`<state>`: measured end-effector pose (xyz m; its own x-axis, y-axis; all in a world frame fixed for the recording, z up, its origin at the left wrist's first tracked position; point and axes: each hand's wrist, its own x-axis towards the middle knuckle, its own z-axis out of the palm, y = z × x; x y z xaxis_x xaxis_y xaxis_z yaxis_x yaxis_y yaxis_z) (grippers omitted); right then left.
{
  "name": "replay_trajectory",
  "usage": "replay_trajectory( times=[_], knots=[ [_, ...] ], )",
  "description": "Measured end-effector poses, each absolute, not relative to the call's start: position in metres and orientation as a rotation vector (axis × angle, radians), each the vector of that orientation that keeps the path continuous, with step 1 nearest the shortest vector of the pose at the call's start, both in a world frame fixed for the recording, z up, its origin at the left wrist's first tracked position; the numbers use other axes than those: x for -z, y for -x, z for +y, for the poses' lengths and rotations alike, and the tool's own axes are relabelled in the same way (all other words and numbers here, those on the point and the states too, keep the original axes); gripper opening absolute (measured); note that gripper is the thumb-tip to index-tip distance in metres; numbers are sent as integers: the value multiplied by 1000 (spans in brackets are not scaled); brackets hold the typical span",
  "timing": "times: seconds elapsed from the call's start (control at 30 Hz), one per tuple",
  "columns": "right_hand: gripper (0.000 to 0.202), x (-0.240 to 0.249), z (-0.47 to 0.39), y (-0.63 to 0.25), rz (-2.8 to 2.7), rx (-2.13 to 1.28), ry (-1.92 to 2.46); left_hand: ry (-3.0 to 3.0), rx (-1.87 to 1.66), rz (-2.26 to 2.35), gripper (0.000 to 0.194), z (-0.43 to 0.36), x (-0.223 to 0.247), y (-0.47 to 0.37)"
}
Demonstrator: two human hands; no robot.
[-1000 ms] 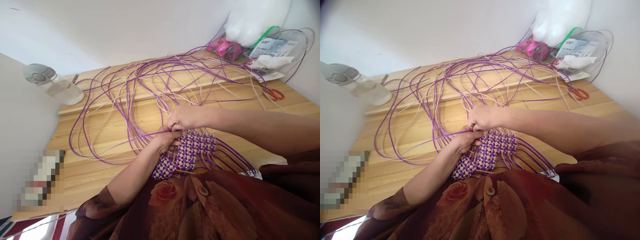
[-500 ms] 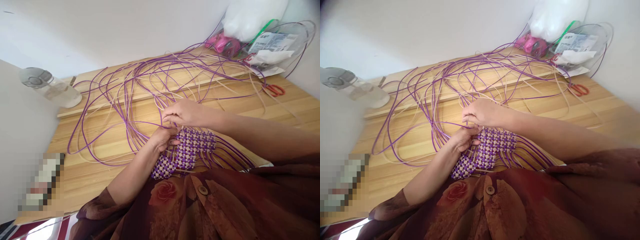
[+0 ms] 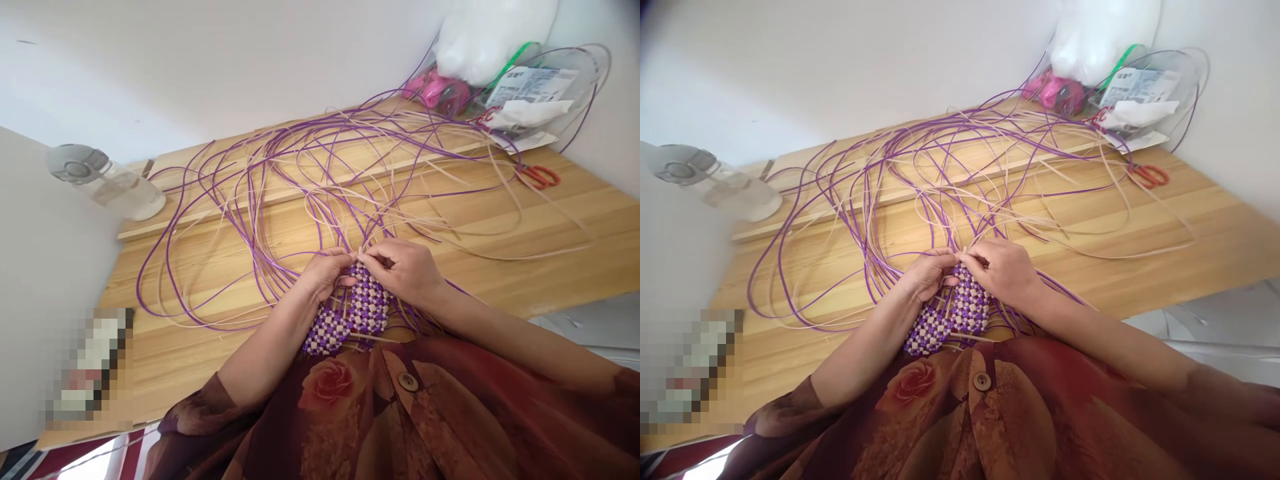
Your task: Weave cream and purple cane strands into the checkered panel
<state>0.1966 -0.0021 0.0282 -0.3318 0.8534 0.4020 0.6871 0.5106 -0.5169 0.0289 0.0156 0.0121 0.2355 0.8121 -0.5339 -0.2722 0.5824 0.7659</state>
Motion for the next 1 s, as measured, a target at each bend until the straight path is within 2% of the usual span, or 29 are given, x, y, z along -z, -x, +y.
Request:
replay_trajectory(
  times=[0.2, 0.37, 0.57, 0.67, 0.93, 1.0],
  knots=[
    [17, -24, -2, -190, -2007, -515, 1266, -609, -790, 1087, 20, 15, -14, -28],
    [28, -28, -12, -202, -1996, -777, 1296, -629, -792, 1097, 22, 15, -11, -30],
    [12, -34, -25, -208, -1899, -909, 1201, -633, -766, 1112, 22, 14, -12, -30],
    [15, -29, -30, -205, -1822, -1061, 1169, -653, -774, 1105, 24, 13, -13, -30],
    [24, -19, -37, -207, -1858, -1150, 1258, -719, -772, 1146, 19, 9, -16, -32],
    [25, -18, -36, -205, -1782, -1218, 1242, -806, -772, 1157, 23, 8, -13, -33]
  ],
)
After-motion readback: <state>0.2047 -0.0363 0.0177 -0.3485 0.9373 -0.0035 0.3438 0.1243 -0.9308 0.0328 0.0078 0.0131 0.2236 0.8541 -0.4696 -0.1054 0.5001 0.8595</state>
